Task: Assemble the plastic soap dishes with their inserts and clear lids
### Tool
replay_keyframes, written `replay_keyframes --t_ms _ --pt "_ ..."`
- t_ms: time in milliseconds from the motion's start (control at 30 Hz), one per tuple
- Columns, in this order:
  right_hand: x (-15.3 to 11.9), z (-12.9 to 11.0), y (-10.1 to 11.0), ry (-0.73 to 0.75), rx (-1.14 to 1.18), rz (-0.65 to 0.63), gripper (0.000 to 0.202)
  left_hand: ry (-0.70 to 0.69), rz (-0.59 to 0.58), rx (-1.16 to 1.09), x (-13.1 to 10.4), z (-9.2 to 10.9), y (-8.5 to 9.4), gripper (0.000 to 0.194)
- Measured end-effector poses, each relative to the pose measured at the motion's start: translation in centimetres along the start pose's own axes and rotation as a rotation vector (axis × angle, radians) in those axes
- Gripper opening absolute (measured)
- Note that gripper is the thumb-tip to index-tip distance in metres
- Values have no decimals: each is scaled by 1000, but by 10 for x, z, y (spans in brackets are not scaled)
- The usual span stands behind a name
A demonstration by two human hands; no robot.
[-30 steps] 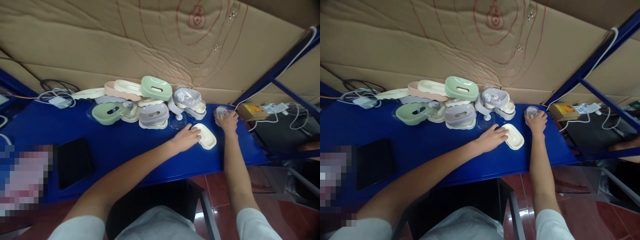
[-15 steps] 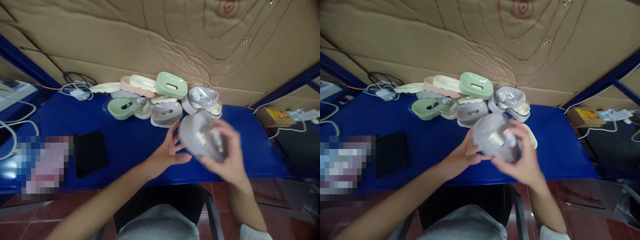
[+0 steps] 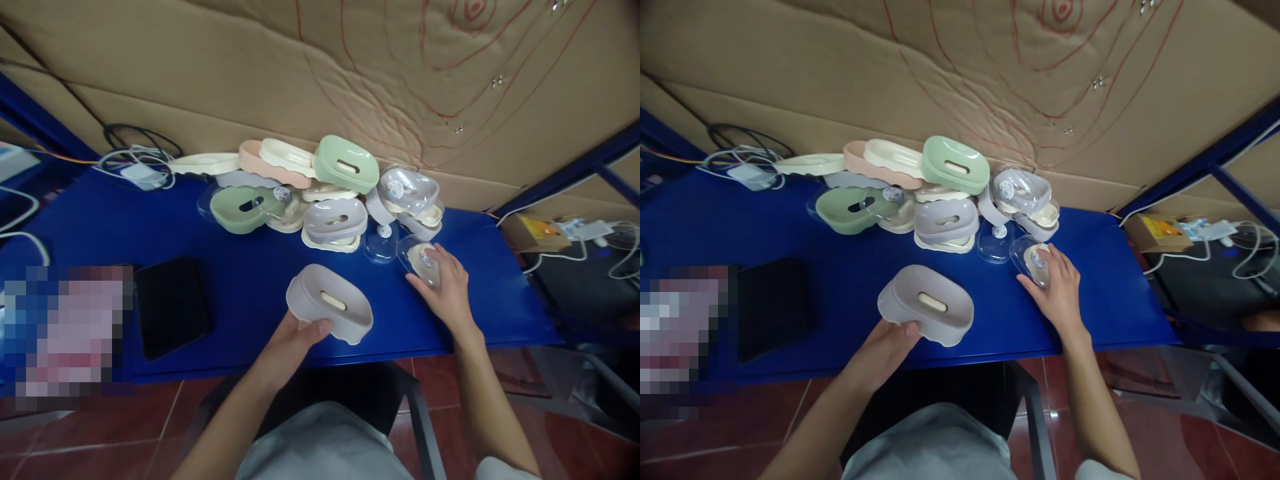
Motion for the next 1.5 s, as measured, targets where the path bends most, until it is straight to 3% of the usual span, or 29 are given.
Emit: replay_keyframes --t_ms 67,133,233,300,333,400,467,533,633,800,933,1033,1100,1167,1200,1267,1367,1500 --pt "-2 1 -4 -4 -37 -36 67 -6 7 32 -4 4 -3 104" --pt "-10 -17 -3 9 12 -16 65 -11 3 48 -8 7 -7 106" --pt "-33 -80 -10 129 309 -59 61 -28 -62 46 -8 8 -13 108" --pt "-55 -135 -31 305 517 -296 72 -60 -113 60 -6 7 -15 111" --pt "-63 -155 -38 355 561 -349 75 -80 -135 70 -5 6 -15 111" --pt "-71 -175 -44 352 645 -336 70 -117 -158 82 -3 5 -16 112" --pt "-72 -174 -43 281 774 -263 60 -144 -150 98 -3 5 -16 110" --pt "-71 -166 -41 211 927 -230 52 -157 -82 137 -4 7 -12 96" --pt "-72 -164 -36 194 943 -218 51 -185 -12 218 -8 12 -9 83" --pt "-69 -177 -30 220 867 -193 55 -231 -195 128 -17 16 -19 112" --pt "-68 -179 -30 213 886 -237 48 -211 -192 133 -19 16 -16 121" --pt "-73 -156 -17 192 868 -135 43 -236 -194 218 -19 15 -18 115" --pt "-76 -119 8 142 728 129 36 -276 -171 288 -19 16 -21 111" --pt "-83 -65 44 -15 448 471 35 -322 -88 386 -20 17 -20 105" --pt "-85 -36 59 -128 276 576 42 -332 -35 445 -20 18 -18 102" --pt "-74 18 72 -297 -52 486 65 -322 69 578 -21 20 -12 96" --pt "-53 80 82 -358 -156 354 78 -315 270 821 -26 34 13 93" --pt "-27 116 72 -339 -218 248 72 -332 513 1243 -38 60 54 89"
Point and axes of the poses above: each hand's wrist, its own x-axis towards the middle knuckle, its own y-axis out of the back of the hand, z = x × y, the point moved 8 cm from there along x, towards the middle knuckle, and after that the axes turned 12 degrees about x, right-handed, at the moved point
